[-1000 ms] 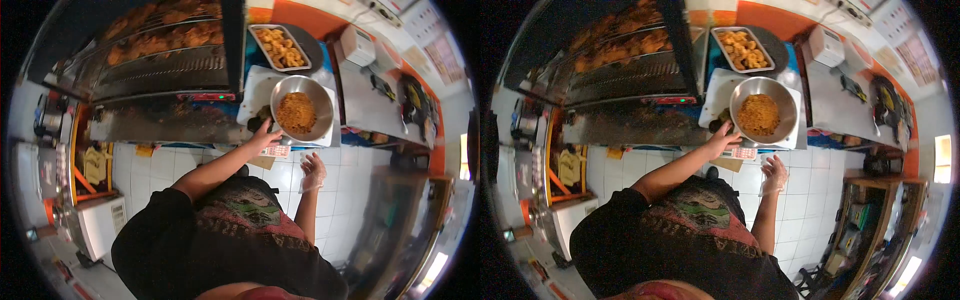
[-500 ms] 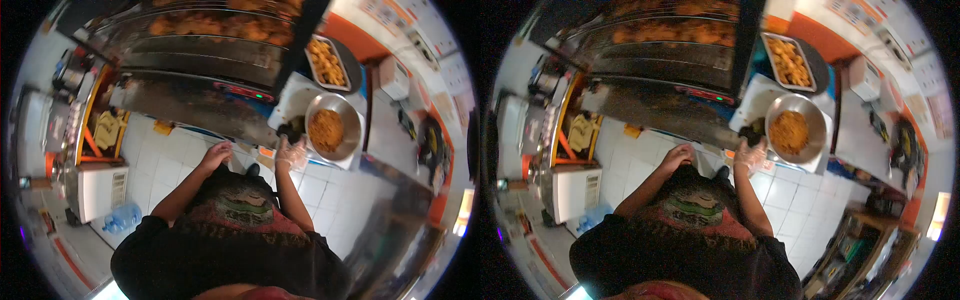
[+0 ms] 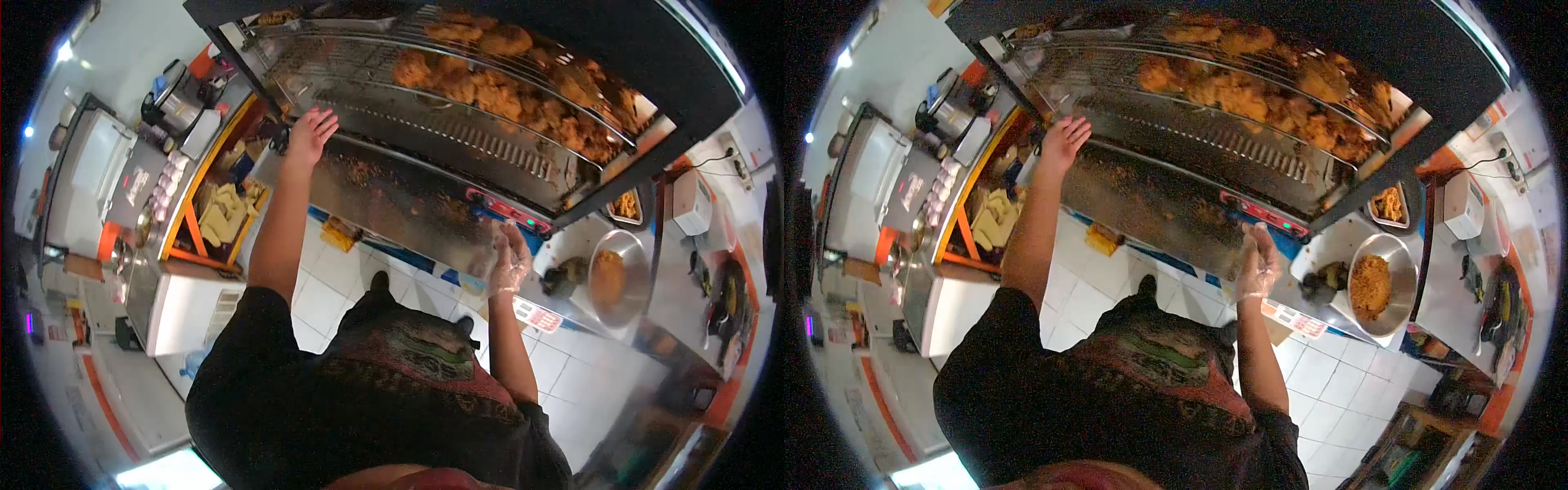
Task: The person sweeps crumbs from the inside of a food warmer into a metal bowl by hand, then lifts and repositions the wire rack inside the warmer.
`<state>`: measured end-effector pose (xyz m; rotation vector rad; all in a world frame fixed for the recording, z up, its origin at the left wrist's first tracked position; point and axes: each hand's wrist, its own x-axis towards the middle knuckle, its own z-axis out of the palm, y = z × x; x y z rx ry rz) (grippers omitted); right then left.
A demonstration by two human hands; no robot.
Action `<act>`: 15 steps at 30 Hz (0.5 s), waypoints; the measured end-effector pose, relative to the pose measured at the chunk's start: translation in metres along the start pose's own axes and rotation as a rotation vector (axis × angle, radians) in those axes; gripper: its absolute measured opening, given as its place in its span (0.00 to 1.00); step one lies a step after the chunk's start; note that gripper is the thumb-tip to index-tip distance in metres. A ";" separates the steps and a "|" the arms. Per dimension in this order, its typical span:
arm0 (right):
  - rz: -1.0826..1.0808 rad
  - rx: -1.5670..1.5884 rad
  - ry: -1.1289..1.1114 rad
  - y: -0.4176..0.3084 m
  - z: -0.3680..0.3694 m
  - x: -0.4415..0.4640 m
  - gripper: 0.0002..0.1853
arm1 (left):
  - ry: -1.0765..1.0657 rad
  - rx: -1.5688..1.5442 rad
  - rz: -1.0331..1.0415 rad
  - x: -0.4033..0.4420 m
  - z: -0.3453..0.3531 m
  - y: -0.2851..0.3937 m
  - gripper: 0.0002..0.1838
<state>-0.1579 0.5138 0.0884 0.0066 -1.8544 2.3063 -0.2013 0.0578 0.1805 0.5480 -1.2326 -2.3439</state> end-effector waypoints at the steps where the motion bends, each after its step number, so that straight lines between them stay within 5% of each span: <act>1: 0.004 0.021 0.015 0.003 0.021 0.005 0.20 | -0.019 -0.002 -0.004 0.026 -0.004 0.007 0.30; 6: 0.111 0.389 0.030 0.007 0.131 0.068 0.19 | 0.064 -0.326 -0.075 0.116 0.007 0.024 0.31; 9: 0.185 0.509 0.155 0.008 0.177 0.101 0.19 | 0.082 -0.487 -0.115 0.148 -0.003 0.017 0.20; 11: 0.205 0.833 -0.111 0.021 0.185 0.124 0.17 | -0.073 -0.626 -0.127 0.161 -0.015 0.011 0.09; 14: 0.198 0.986 -0.116 0.018 0.214 0.143 0.14 | -0.038 -0.612 -0.068 0.186 -0.027 0.008 0.10; 15: 0.189 1.029 -0.273 0.015 0.216 0.145 0.14 | -0.043 -0.570 -0.044 0.196 -0.033 0.009 0.15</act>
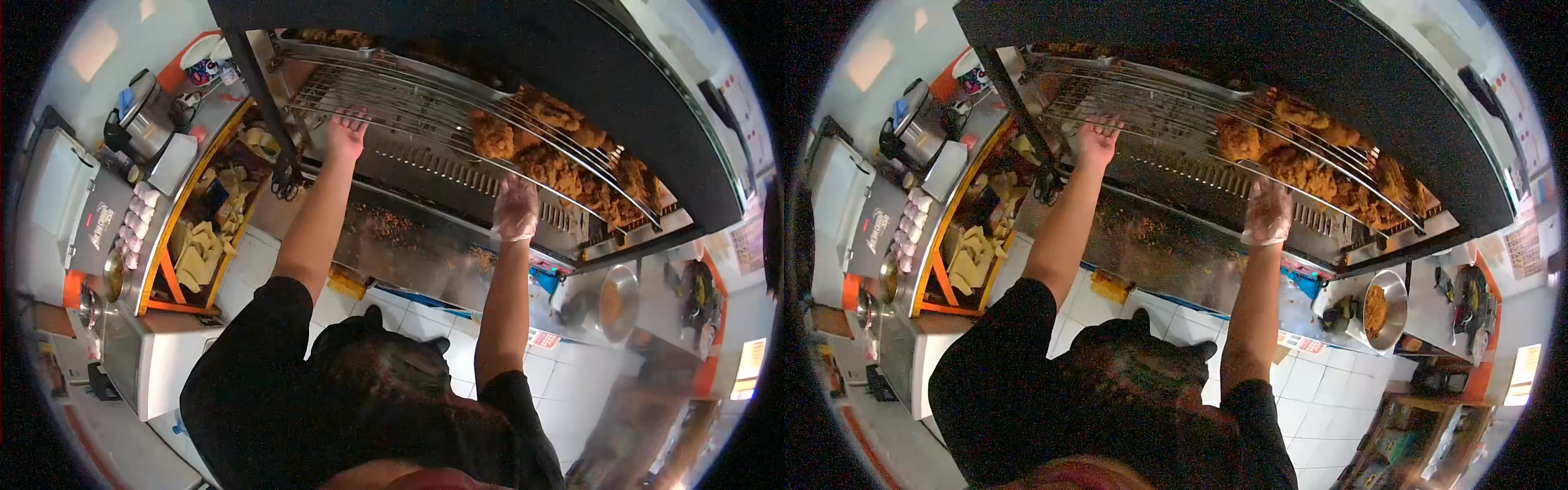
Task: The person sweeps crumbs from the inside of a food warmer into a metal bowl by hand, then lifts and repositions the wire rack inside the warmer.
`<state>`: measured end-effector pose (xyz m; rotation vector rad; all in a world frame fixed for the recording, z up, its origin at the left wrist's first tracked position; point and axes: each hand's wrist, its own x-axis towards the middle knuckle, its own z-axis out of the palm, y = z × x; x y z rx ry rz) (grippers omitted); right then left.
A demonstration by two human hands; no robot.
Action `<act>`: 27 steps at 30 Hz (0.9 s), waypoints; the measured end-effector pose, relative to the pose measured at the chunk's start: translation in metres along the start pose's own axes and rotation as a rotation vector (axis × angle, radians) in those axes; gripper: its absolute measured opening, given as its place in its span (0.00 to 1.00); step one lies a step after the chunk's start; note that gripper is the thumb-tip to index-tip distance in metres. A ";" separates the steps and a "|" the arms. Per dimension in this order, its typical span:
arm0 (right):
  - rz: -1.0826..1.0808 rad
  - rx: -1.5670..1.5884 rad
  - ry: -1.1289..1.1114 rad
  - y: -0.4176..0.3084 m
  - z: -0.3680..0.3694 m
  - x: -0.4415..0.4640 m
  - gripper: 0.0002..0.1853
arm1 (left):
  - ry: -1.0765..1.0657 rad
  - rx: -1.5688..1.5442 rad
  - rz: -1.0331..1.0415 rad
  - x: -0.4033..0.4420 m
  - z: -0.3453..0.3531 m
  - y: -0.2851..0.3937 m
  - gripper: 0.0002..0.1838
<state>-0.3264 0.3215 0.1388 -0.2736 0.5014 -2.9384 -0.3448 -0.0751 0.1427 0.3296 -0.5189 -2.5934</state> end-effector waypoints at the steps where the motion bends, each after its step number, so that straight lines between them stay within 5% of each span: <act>1: 0.003 -0.008 -0.003 0.004 0.003 0.002 0.14 | 0.002 -0.008 0.001 0.007 -0.004 0.003 0.15; 4: -0.203 -0.232 0.073 0.019 0.010 0.012 0.16 | 0.172 -0.026 0.012 0.016 -0.004 0.017 0.21; 11: -0.118 -0.225 0.268 0.019 -0.020 0.052 0.10 | 0.165 -0.055 0.088 0.046 -0.034 0.035 0.26; 15: -0.082 -0.309 0.413 0.019 -0.020 0.071 0.16 | 0.200 -0.055 0.058 0.037 -0.020 0.040 0.25; 20: -0.017 -0.046 0.166 0.021 0.004 0.075 0.21 | 0.216 -0.068 0.095 0.043 -0.018 0.043 0.25; 24: -0.019 -0.156 0.200 0.026 0.003 0.085 0.22 | 0.232 -0.113 0.110 0.055 -0.027 0.046 0.24; 27: -0.039 -0.124 -0.106 0.030 0.016 0.084 0.25 | 0.274 -0.099 0.136 0.058 -0.027 0.047 0.23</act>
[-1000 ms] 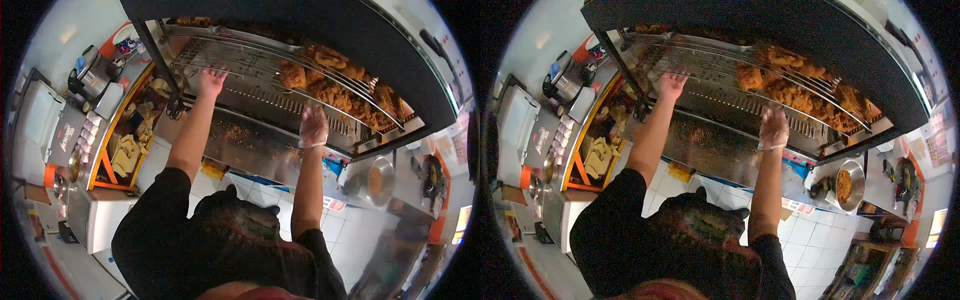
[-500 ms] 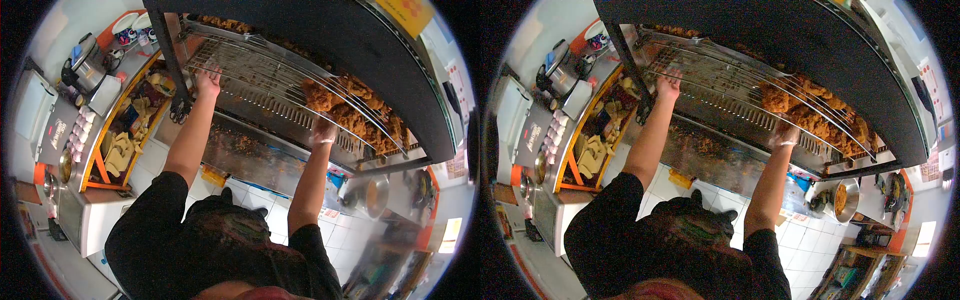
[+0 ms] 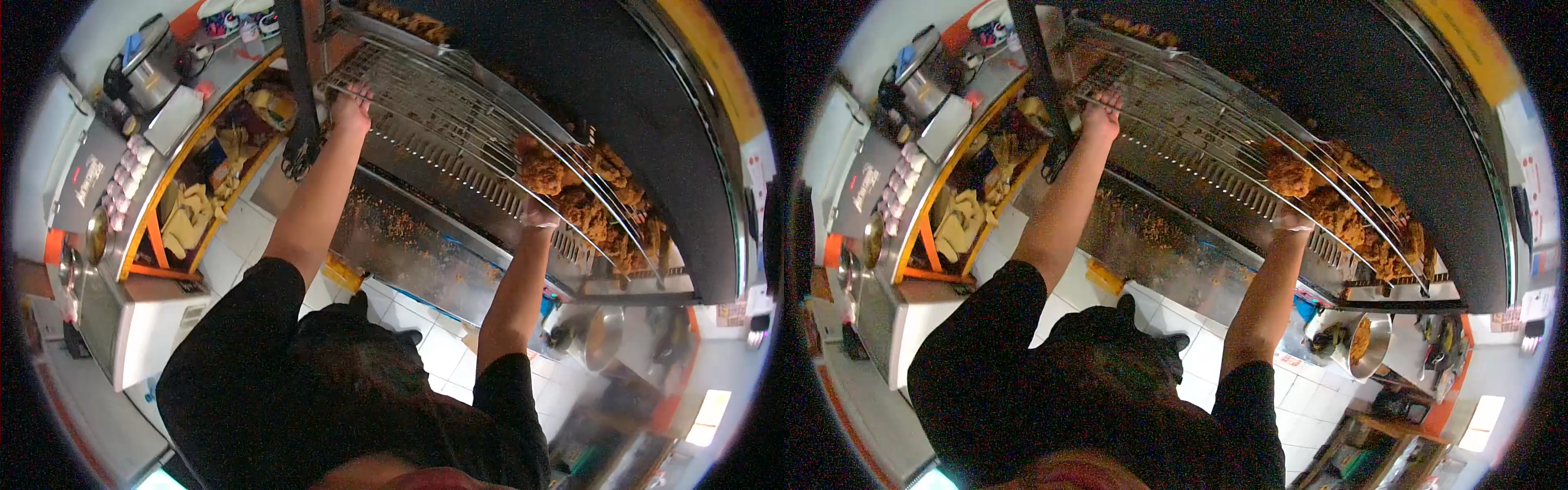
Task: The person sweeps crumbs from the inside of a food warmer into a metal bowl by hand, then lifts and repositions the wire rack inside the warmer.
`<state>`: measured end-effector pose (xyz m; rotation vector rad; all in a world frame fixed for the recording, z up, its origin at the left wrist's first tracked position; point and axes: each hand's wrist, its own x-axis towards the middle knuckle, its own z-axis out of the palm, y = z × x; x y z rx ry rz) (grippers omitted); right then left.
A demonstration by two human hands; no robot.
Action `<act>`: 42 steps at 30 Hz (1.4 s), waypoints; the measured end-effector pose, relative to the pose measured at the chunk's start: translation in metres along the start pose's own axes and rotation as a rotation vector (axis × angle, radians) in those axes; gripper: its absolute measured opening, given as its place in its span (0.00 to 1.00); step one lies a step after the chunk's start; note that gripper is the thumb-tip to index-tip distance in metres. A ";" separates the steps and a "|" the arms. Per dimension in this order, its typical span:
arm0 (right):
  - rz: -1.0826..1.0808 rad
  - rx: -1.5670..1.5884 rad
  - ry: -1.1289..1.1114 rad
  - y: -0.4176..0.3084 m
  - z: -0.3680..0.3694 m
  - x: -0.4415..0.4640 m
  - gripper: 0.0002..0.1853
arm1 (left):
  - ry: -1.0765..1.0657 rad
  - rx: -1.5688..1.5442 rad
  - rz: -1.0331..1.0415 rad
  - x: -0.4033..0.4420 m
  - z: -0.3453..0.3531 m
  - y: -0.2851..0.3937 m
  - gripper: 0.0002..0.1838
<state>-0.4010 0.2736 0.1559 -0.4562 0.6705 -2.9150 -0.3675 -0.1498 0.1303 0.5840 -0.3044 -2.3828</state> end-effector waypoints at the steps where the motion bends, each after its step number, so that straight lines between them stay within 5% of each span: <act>1: 0.043 0.030 -0.047 -0.001 0.001 0.001 0.25 | -0.001 0.032 0.018 0.000 0.001 0.000 0.22; 6: 0.182 0.161 -0.197 -0.004 -0.027 0.010 0.24 | -0.027 0.028 0.049 0.006 -0.005 0.001 0.24; 10: 0.046 -0.060 0.094 0.001 -0.035 0.019 0.33 | -0.018 0.070 0.072 0.015 -0.009 -0.002 0.23; 12: 0.037 -0.050 0.085 0.002 -0.033 0.018 0.33 | -0.029 0.083 0.068 0.014 -0.009 -0.001 0.07; 16: 0.017 -0.033 0.076 0.000 -0.028 0.016 0.33 | -0.043 0.102 0.063 0.015 -0.011 0.000 0.08; 18: 0.058 0.104 0.090 -0.004 -0.025 0.013 0.33 | -0.084 0.035 0.038 0.019 -0.016 0.000 0.18; 19: 0.150 0.157 -0.053 -0.006 -0.024 0.008 0.32 | -0.085 0.037 0.033 0.021 -0.018 -0.002 0.18; 22: 0.025 -0.085 0.196 -0.006 -0.023 0.006 0.32 | -0.080 0.109 0.092 0.015 -0.014 -0.004 0.15; 34: 0.061 0.041 0.045 -0.007 -0.010 0.001 0.33 | -0.008 0.113 0.075 0.031 -0.018 -0.009 0.09; 36: -0.034 -0.202 0.167 -0.006 -0.009 0.001 0.34 | 0.016 0.100 0.123 0.033 -0.017 -0.011 0.08; 40: 0.110 0.111 -0.182 -0.006 0.004 -0.005 0.28 | -0.032 0.117 0.169 0.018 -0.007 -0.008 0.04; 42: 0.060 -0.041 -0.011 -0.006 0.004 -0.005 0.31 | -0.028 0.002 0.124 0.028 -0.012 -0.011 0.06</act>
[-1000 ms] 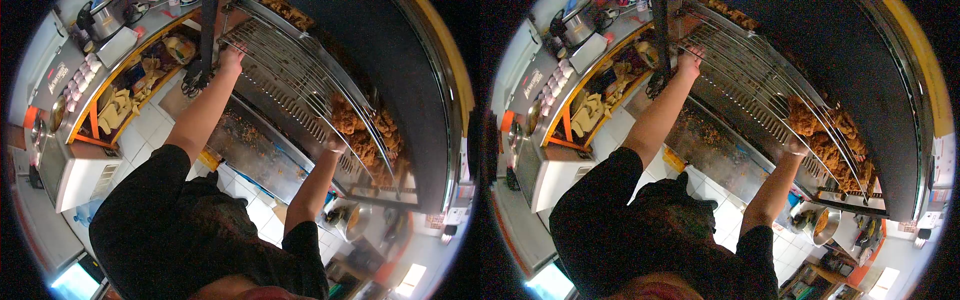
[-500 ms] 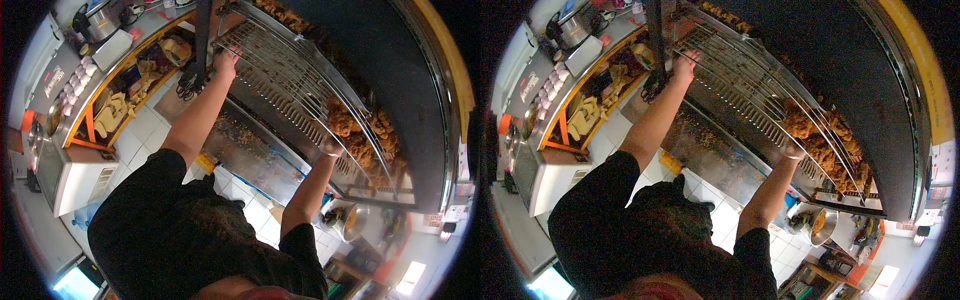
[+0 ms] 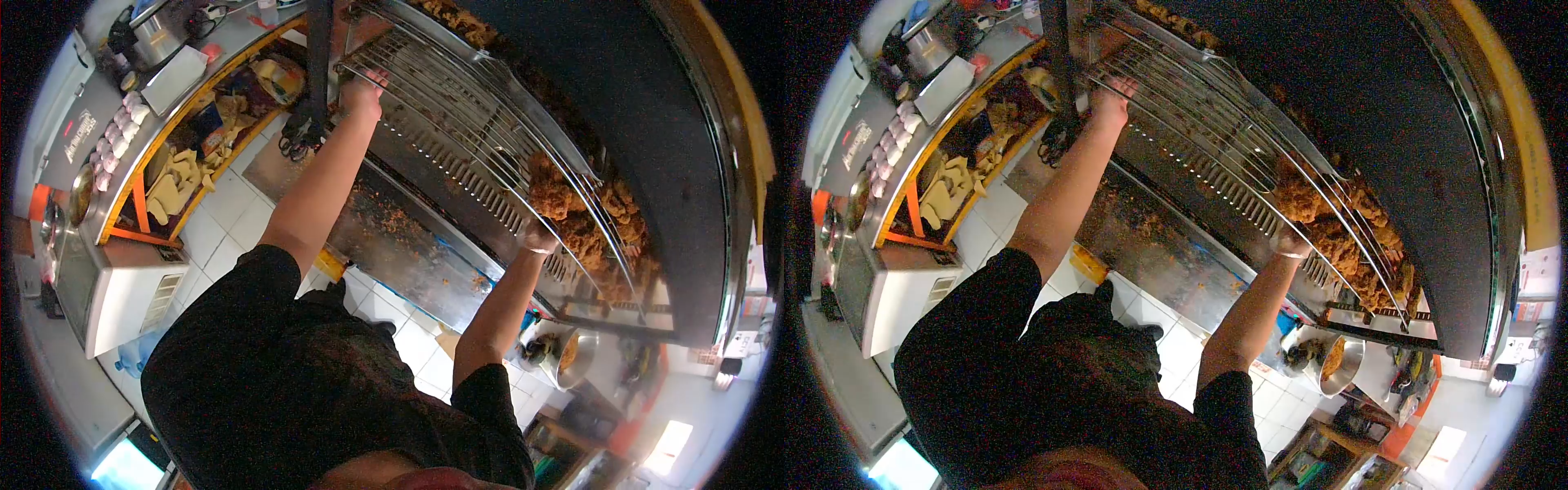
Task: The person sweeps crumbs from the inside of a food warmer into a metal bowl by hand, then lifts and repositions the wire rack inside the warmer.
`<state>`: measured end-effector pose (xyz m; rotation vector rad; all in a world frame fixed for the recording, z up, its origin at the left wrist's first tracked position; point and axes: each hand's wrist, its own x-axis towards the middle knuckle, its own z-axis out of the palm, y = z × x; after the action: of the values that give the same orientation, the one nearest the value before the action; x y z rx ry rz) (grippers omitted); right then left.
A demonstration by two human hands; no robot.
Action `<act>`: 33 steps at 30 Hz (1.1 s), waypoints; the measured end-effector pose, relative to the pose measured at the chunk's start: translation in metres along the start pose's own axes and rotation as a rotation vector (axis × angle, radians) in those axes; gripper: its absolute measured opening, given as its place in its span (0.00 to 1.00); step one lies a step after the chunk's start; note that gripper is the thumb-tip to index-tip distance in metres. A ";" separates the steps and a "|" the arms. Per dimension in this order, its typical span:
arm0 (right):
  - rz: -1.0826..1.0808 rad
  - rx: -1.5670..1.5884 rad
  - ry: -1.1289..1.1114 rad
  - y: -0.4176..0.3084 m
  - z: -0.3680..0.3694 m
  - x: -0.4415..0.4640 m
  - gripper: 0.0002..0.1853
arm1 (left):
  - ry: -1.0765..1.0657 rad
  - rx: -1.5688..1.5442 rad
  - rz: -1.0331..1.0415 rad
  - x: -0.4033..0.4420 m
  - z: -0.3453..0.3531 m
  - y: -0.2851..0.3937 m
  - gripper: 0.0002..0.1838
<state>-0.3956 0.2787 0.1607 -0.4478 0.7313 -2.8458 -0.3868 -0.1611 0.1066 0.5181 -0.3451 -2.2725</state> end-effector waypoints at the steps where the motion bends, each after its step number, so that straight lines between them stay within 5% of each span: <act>1: -0.045 -0.144 0.172 0.000 0.000 0.001 0.33 | 0.000 0.001 -0.004 0.004 -0.002 -0.003 0.06; 4: -0.063 0.015 0.031 0.006 0.016 0.000 0.33 | 0.053 0.003 -0.038 -0.001 0.011 0.004 0.08; 16: -0.023 0.111 0.074 0.004 -0.001 0.003 0.34 | 0.153 -0.049 -0.131 -0.012 0.024 0.012 0.16; 21: -0.019 0.102 -0.050 0.006 0.009 0.003 0.34 | 0.156 -0.094 -0.139 -0.019 0.028 0.008 0.15; 33: -0.086 0.008 0.104 0.005 -0.002 0.005 0.32 | 0.104 0.050 -0.072 -0.028 -0.008 -0.005 0.06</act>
<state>-0.4001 0.2738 0.1576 -0.3406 0.7358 -2.9706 -0.3687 -0.1383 0.1049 0.6815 -0.3363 -2.3006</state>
